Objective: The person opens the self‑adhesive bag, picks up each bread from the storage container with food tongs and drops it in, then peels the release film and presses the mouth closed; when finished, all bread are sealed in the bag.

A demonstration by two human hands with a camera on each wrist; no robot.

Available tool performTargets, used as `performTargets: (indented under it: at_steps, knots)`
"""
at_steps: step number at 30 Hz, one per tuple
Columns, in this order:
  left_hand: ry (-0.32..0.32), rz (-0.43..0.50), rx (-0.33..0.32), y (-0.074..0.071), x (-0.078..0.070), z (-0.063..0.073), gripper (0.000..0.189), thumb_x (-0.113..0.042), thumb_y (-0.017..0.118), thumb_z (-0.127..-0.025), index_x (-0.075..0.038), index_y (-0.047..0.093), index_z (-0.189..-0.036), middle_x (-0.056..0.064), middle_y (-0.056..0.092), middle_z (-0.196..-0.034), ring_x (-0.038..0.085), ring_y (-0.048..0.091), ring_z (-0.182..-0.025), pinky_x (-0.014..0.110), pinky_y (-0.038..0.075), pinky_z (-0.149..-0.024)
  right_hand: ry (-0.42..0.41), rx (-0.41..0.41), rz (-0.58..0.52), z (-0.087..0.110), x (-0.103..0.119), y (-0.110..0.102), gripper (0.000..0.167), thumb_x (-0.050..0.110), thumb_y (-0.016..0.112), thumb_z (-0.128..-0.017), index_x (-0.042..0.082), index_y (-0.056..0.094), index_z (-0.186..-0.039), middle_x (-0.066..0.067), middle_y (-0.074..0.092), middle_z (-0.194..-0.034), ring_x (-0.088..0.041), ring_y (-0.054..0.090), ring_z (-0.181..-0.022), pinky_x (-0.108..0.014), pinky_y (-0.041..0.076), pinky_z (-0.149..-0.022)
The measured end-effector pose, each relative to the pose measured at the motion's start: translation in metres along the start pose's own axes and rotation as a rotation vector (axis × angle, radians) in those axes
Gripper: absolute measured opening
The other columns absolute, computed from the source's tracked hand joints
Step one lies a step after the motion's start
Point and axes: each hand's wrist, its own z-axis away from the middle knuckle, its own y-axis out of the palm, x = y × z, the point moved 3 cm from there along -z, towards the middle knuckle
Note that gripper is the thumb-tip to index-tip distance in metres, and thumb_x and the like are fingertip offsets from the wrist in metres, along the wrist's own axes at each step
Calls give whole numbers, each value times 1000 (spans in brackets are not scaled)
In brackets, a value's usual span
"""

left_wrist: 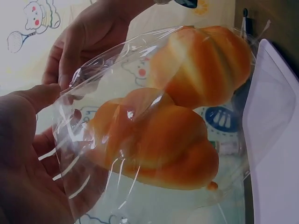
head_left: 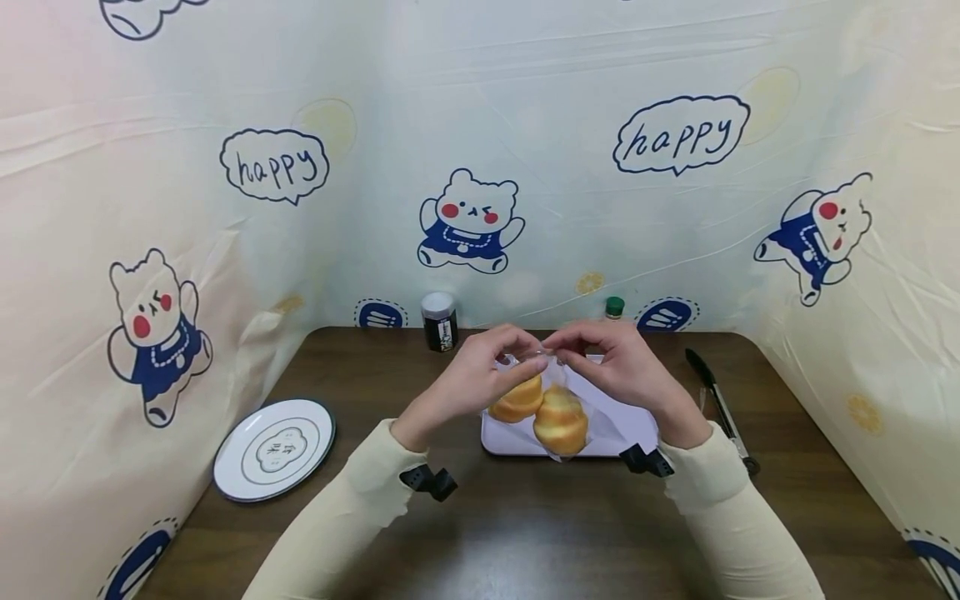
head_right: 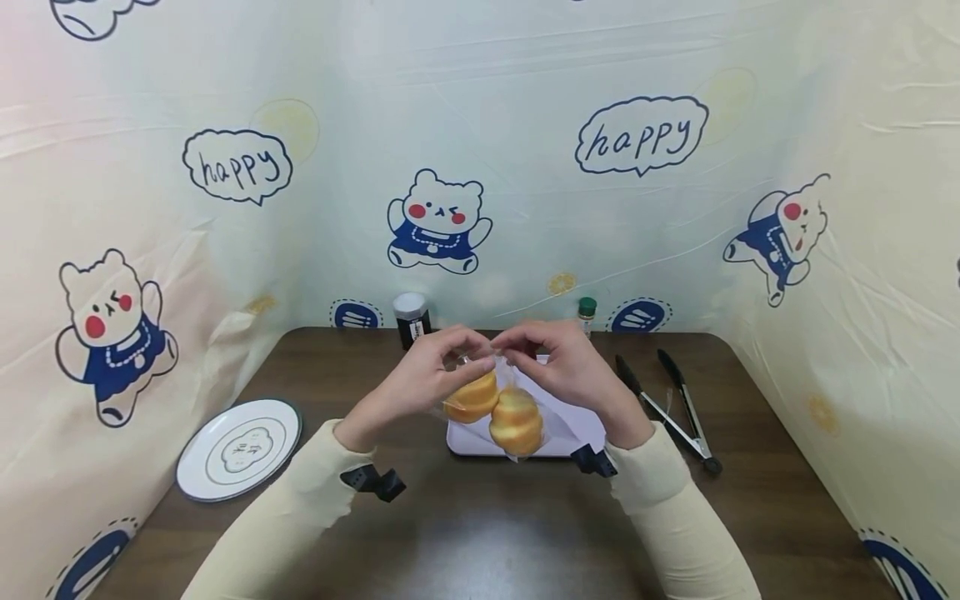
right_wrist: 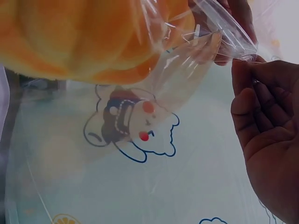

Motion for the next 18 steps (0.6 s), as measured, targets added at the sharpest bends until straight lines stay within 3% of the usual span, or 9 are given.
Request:
performTargets:
  at_steps: [7,11,18]
  knots:
    - [-61,-3,-44,3,-1,-1,9,-36,71,-92,-28,68,-93,-12,65,-91,12,60,-89,29,53,-79,-19,6,57,1,6,-2,24,4,71,-90,14,75,-111,2,74,-98,-8,60,-79,-21,57,-72]
    - [-63,-9,-63,0,3,2,11,-37,74,-89,-27,69,-92,-12,66,-91,18,63,-91,29,55,-76,-22,-5,51,1,7,-6,23,2,71,-90,12,75,-111,0,75,-101,-8,62,-79,-20,57,-73]
    - [-70,-29,-67,-5,13,9,17,-40,76,-87,-26,71,-95,-9,64,-88,13,58,-82,27,53,-70,7,-4,55,2,6,-10,26,-2,70,-89,10,75,-111,-2,75,-103,-9,63,-82,-21,58,-75]
